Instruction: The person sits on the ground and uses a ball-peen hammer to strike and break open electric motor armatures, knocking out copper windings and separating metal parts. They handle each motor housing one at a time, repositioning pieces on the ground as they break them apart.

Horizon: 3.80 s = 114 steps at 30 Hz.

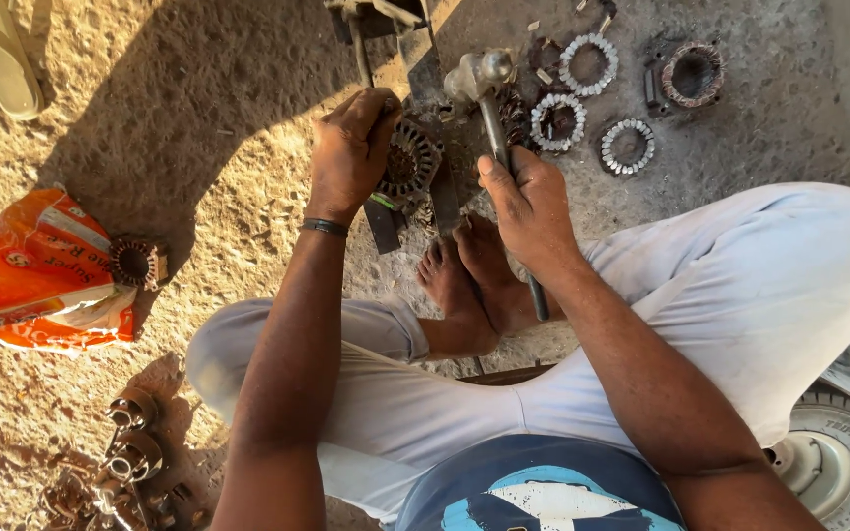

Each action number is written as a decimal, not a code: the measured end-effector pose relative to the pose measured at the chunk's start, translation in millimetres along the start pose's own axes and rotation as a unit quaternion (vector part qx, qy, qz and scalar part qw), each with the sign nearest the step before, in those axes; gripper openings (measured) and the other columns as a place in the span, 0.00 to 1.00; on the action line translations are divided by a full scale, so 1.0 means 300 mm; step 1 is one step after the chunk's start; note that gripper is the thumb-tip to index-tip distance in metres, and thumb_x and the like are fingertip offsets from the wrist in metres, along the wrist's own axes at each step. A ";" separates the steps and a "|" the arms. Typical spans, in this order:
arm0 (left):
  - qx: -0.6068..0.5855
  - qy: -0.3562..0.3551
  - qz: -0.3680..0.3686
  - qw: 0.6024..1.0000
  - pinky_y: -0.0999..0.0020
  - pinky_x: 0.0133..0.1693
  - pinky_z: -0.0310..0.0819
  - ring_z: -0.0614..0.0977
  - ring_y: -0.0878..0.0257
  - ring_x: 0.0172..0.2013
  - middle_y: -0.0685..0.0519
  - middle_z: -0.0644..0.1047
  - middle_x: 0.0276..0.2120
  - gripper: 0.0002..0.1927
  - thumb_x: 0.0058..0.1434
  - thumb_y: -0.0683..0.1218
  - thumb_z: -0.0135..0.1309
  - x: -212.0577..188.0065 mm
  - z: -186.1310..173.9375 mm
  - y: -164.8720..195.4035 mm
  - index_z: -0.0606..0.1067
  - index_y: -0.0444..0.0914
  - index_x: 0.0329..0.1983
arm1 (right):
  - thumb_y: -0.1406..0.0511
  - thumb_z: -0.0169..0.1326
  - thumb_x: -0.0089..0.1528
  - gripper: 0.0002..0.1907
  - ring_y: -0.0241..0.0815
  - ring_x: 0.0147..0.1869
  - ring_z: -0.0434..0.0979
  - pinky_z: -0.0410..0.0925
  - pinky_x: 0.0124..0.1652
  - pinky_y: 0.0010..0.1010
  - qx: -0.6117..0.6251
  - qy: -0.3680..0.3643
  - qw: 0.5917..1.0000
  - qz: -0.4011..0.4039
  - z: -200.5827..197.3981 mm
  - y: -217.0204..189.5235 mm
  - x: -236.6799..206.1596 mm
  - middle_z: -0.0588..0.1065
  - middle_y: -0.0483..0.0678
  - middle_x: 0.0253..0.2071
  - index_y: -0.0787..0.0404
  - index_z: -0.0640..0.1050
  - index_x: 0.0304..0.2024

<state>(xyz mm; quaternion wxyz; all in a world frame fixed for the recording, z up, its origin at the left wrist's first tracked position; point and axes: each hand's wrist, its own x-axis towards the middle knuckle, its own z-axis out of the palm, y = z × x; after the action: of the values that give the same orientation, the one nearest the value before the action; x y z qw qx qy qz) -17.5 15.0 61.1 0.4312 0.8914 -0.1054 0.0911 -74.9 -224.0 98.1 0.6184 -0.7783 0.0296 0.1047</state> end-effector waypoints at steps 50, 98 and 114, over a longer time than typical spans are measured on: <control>0.017 -0.035 -0.040 0.998 0.67 0.28 0.83 0.86 0.63 0.30 0.50 0.85 0.38 0.08 0.74 0.46 0.54 -0.002 0.027 -0.028 0.79 0.39 0.50 | 0.57 0.49 0.74 0.18 0.32 0.24 0.65 0.58 0.24 0.31 -0.026 0.007 0.997 -0.075 0.066 0.056 -0.028 0.70 0.42 0.23 0.63 0.74 0.35; 0.017 -0.050 -0.044 0.998 0.66 0.33 0.85 0.87 0.61 0.33 0.47 0.85 0.38 0.05 0.73 0.42 0.53 0.001 0.068 -0.044 0.79 0.37 0.46 | 0.55 0.49 0.72 0.17 0.34 0.17 0.65 0.58 0.17 0.31 -0.119 -0.058 0.991 0.026 0.083 0.067 0.000 0.71 0.43 0.20 0.59 0.75 0.34; -0.001 -0.011 -0.083 0.997 0.65 0.35 0.86 0.87 0.63 0.33 0.50 0.85 0.37 0.05 0.71 0.45 0.57 0.036 -0.021 -0.030 0.77 0.38 0.46 | 0.57 0.51 0.74 0.19 0.28 0.24 0.61 0.55 0.23 0.28 0.016 0.034 0.998 -0.051 0.049 0.051 -0.024 0.66 0.39 0.22 0.62 0.73 0.32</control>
<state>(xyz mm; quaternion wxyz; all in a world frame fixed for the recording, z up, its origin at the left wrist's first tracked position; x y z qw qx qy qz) -5.2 24.2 60.9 0.4371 0.8975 -0.0362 0.0452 -86.5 -213.8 81.6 0.6340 -0.7719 0.0130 0.0461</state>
